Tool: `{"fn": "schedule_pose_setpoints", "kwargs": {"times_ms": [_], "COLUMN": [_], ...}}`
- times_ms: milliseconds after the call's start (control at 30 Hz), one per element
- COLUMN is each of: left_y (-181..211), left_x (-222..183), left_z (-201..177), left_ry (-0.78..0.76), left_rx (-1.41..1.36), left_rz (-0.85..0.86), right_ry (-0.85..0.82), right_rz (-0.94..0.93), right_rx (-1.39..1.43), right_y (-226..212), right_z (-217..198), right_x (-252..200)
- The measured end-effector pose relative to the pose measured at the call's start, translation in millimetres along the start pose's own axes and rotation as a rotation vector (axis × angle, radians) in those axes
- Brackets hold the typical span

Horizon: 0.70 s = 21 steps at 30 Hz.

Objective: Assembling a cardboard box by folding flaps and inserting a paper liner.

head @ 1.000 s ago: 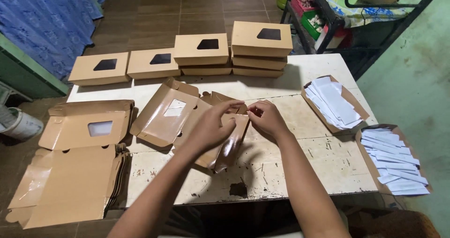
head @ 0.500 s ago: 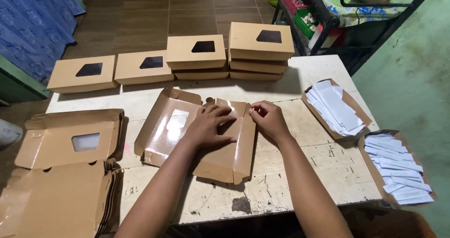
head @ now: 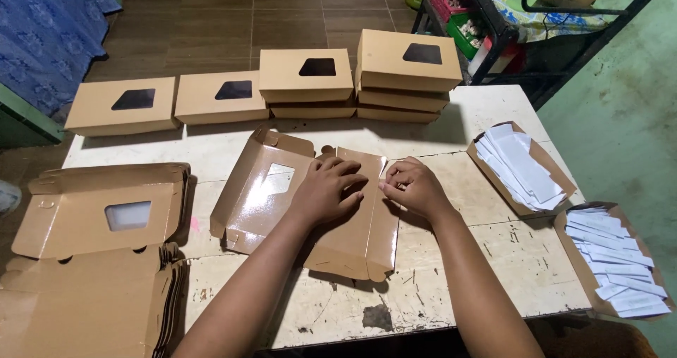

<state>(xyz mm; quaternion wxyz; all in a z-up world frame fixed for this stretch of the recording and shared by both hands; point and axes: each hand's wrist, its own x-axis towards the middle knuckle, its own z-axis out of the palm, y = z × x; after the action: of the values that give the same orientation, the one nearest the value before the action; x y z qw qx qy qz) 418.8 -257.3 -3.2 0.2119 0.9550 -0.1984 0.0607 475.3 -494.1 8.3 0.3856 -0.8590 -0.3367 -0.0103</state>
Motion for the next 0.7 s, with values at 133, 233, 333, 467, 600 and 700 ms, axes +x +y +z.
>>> {"fn": "schedule_pose_setpoints", "kwargs": {"times_ms": [133,233,333,467,600,700], "left_y": [-5,-5,-2,0,2,13], "left_x": [-1,0,-1,-1,-2,-10], "left_z": [8,9,6,5,2,-15], "left_ry": [0.010,0.023,0.019,0.003,-0.011,-0.004], "left_rx": [0.008,0.019,0.014,0.026,0.001,-0.261], "left_rz": [0.006,0.012,0.012,0.008,0.020,0.050], "right_ry": [-0.026,-0.037,-0.105,-0.037,0.118,0.030], "right_rz": [0.014,-0.023,0.008,0.042,0.099,0.260], "right_rx": [-0.045,-0.073,-0.123,-0.126,-0.072,-0.176], "right_y": [-5,-8,-6,8,21,23], "right_z": [0,-1,2,7,8,7], "right_x": [-2,-2,-4,-5,-3,-6]}}
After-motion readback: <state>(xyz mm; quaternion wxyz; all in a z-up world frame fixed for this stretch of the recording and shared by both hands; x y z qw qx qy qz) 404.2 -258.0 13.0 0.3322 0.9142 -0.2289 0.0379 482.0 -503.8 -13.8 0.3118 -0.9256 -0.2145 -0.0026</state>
